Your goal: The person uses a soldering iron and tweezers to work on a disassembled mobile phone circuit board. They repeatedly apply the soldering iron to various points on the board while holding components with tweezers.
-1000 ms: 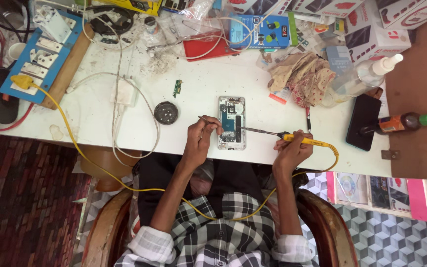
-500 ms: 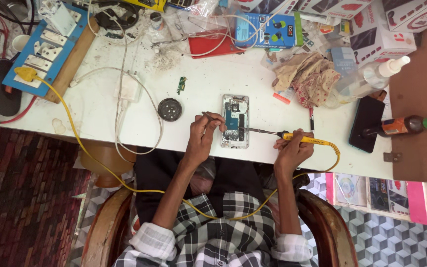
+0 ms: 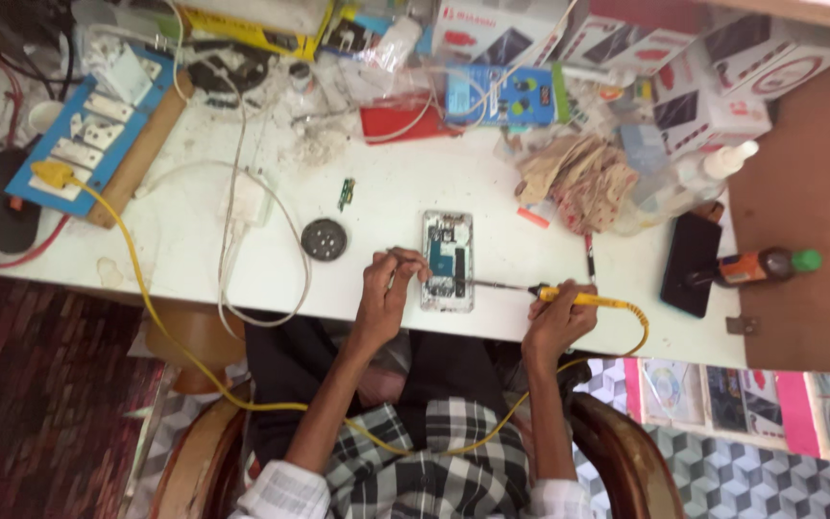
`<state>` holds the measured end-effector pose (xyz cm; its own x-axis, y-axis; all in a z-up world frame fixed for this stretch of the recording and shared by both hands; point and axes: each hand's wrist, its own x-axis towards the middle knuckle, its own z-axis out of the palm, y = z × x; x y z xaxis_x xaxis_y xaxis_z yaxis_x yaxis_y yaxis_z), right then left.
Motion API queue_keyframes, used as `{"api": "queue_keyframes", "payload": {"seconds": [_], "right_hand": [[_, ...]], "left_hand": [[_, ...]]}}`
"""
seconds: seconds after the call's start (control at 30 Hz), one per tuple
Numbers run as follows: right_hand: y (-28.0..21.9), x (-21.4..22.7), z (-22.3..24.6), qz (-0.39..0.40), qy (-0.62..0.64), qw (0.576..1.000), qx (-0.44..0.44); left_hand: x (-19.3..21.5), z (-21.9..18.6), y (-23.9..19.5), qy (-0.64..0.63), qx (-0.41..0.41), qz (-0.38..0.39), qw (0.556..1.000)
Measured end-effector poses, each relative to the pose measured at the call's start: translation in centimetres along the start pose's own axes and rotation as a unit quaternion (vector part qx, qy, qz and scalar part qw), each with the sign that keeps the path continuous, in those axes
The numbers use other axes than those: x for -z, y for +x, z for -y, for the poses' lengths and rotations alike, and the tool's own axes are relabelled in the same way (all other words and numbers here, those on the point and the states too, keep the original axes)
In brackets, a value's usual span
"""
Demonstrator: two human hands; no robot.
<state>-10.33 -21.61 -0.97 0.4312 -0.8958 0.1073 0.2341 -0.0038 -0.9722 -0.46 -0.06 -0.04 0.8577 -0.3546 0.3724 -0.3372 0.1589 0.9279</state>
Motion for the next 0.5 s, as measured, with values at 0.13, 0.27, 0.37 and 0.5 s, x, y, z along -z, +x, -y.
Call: {"api": "queue_keyframes", "payload": {"seconds": [0.13,0.27,0.37,0.5], "right_hand": [[0.3,0.0,0.4,0.001,0.021,1.0,-0.021],[0.5,0.0,0.7,0.029,0.019,0.999,-0.027],[0.5,-0.3,1.0,0.039,-0.025,0.998,-0.035],[0.4,-0.5,1.3,0.043,-0.041,0.998,-0.031]], "left_hand": [[0.0,-0.5,0.1,-0.01,0.015,0.002,1.0],[0.0,-0.2,-0.1,-0.028,0.041,0.002,0.999],[0.1,0.0,-0.1,-0.061,0.033,0.005,0.998],[0.2,-0.2,0.1,-0.075,0.051,0.015,0.996]]}}
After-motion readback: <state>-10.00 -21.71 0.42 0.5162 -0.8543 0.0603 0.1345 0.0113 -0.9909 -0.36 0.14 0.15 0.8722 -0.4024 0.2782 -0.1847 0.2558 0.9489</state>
